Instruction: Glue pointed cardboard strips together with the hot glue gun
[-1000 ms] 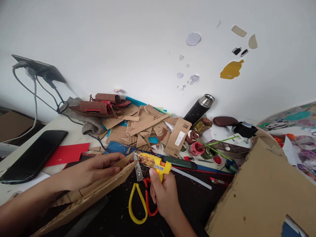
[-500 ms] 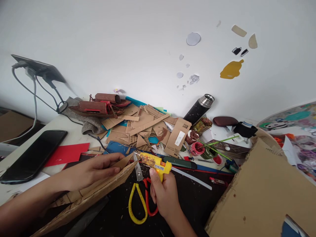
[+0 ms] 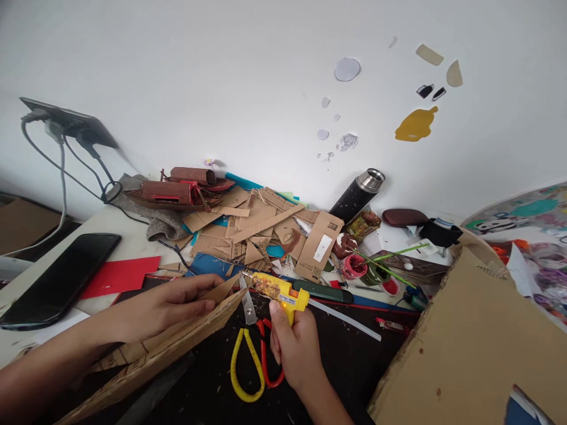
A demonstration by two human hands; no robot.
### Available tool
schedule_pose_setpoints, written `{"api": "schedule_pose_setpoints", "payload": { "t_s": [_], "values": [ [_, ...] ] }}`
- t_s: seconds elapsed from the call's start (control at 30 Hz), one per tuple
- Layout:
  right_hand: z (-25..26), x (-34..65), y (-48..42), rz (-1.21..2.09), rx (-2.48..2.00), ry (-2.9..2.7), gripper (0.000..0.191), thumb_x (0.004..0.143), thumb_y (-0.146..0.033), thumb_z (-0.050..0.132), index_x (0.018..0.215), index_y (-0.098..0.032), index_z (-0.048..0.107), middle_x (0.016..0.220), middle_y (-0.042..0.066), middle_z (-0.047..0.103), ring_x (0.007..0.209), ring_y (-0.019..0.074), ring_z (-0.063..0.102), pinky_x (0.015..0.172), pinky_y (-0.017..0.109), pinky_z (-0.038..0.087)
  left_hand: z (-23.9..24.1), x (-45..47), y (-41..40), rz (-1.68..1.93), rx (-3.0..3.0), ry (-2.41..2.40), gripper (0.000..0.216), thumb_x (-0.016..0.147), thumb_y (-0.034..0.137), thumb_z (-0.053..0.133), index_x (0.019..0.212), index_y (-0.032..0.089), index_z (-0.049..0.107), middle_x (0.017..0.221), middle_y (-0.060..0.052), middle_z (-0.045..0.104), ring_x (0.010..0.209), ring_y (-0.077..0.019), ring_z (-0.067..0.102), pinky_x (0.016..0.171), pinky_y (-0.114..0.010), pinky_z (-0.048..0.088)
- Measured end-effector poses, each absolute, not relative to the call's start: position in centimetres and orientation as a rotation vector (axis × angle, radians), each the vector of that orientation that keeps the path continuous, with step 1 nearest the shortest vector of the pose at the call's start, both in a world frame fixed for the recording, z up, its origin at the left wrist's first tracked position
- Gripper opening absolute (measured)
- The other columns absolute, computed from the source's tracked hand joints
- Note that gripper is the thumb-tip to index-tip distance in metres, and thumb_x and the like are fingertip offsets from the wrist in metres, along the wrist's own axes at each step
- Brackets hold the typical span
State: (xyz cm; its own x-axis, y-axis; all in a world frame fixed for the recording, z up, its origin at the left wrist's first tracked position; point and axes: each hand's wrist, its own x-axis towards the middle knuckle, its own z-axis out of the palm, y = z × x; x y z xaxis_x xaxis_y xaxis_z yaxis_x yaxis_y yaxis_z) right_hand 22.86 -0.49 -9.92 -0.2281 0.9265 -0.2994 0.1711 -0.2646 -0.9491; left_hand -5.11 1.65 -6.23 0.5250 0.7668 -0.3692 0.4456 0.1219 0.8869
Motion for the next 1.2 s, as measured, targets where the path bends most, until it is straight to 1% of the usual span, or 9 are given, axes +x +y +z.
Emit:
{"api": "schedule_pose_setpoints", "payload": {
  "t_s": [0.1, 0.2, 0.3, 0.57, 0.63, 0.77, 0.93, 1.1, 1.2],
  "values": [
    [-10.0, 22.9, -0.5, 1.556, -1.400, -1.359, 0.073, 0.100, -0.070, 0.051, 0.046, -0.023, 0.042, 0.036, -0.002, 0.038, 0.033, 0.0085, 0.037, 0.039, 0.024, 0.028, -6.5, -5.2, 1.6, 0.327, 1.503, 1.091, 0.044, 0.105, 0.055, 0.051, 0.138, 0.028, 0.061, 0.130, -0.001, 0.071, 0.120, -0.0264, 0.064, 0.105, -0.032, 0.048],
    [-9.9, 23.0, -0.5, 1.553, -1.398, -1.358, 0.073, 0.100, -0.070, 0.051, 0.045, -0.023, 0.042, 0.035, -0.002, 0.037, 0.033, 0.0088, 0.037, 0.039, 0.024, 0.028, -7.0, -5.4, 1.5, 0.339, 1.501, 1.114, 0.048, 0.103, 0.057, 0.054, 0.142, 0.030, 0.060, 0.140, 0.000, 0.068, 0.127, -0.0275, 0.062, 0.109, -0.032, 0.046],
    [-9.8, 22.9, -0.5, 1.555, -1.403, -1.345, 0.074, 0.098, -0.074, 0.052, 0.045, -0.023, 0.041, 0.035, -0.002, 0.037, 0.032, 0.0087, 0.037, 0.039, 0.024, 0.027, -7.3, -5.5, 1.5, 0.340, 1.506, 1.103, 0.049, 0.103, 0.057, 0.054, 0.143, 0.030, 0.060, 0.144, -0.001, 0.067, 0.128, -0.0279, 0.061, 0.108, -0.032, 0.048],
    [-9.5, 22.4, 0.2, 1.566, -1.414, -1.272, 0.075, 0.091, -0.080, 0.056, 0.045, -0.024, 0.037, 0.035, -0.004, 0.032, 0.031, 0.0078, 0.034, 0.038, 0.024, 0.025, -6.7, -5.3, 1.6, 0.330, 1.522, 1.084, 0.045, 0.104, 0.057, 0.052, 0.134, 0.027, 0.065, 0.127, -0.002, 0.072, 0.117, -0.0267, 0.065, 0.100, -0.031, 0.051],
    [-9.5, 22.4, 0.2, 1.579, -1.409, -1.243, 0.073, 0.088, -0.082, 0.059, 0.049, -0.023, 0.040, 0.036, -0.005, 0.033, 0.031, 0.0076, 0.034, 0.038, 0.024, 0.025, -6.6, -5.3, 1.7, 0.331, 1.508, 1.099, 0.044, 0.104, 0.057, 0.052, 0.132, 0.027, 0.065, 0.123, -0.001, 0.073, 0.115, -0.0259, 0.065, 0.100, -0.031, 0.051],
    [-9.7, 22.3, 0.0, 1.612, -1.403, -1.211, 0.066, 0.085, -0.082, 0.062, 0.067, -0.019, 0.057, 0.037, -0.007, 0.037, 0.030, 0.0077, 0.033, 0.037, 0.023, 0.024, -6.8, -5.3, 1.8, 0.392, 1.455, 1.132, 0.044, 0.101, 0.058, 0.056, 0.131, 0.027, 0.064, 0.126, -0.001, 0.072, 0.118, -0.0260, 0.063, 0.102, -0.030, 0.049],
    [-9.9, 22.3, -0.1, 1.659, -1.372, -1.215, 0.064, 0.085, -0.081, 0.063, 0.081, -0.016, 0.062, 0.038, -0.010, 0.037, 0.030, 0.0080, 0.033, 0.037, 0.022, 0.026, -7.2, -5.4, 1.7, 0.389, 1.419, 1.129, 0.047, 0.101, 0.059, 0.057, 0.134, 0.025, 0.063, 0.126, -0.002, 0.071, 0.114, -0.0262, 0.064, 0.097, -0.030, 0.051],
    [-10.1, 22.7, -0.3, 1.673, -1.351, -1.249, 0.062, 0.091, -0.077, 0.061, 0.084, -0.015, 0.063, 0.040, -0.009, 0.040, 0.032, 0.0081, 0.034, 0.038, 0.022, 0.025, -7.4, -5.4, 1.8, 0.393, 1.415, 1.120, 0.048, 0.101, 0.059, 0.057, 0.135, 0.025, 0.063, 0.126, -0.002, 0.071, 0.116, -0.0263, 0.064, 0.099, -0.031, 0.051],
    [-10.2, 22.8, -0.6, 1.654, -1.363, -1.273, 0.059, 0.094, -0.074, 0.059, 0.077, -0.018, 0.060, 0.040, -0.008, 0.040, 0.033, 0.0083, 0.034, 0.039, 0.022, 0.024, -7.3, -5.4, 1.7, 0.395, 1.402, 1.113, 0.047, 0.101, 0.059, 0.057, 0.134, 0.026, 0.063, 0.126, -0.001, 0.071, 0.115, -0.0261, 0.064, 0.097, -0.030, 0.051]
  ]
}}
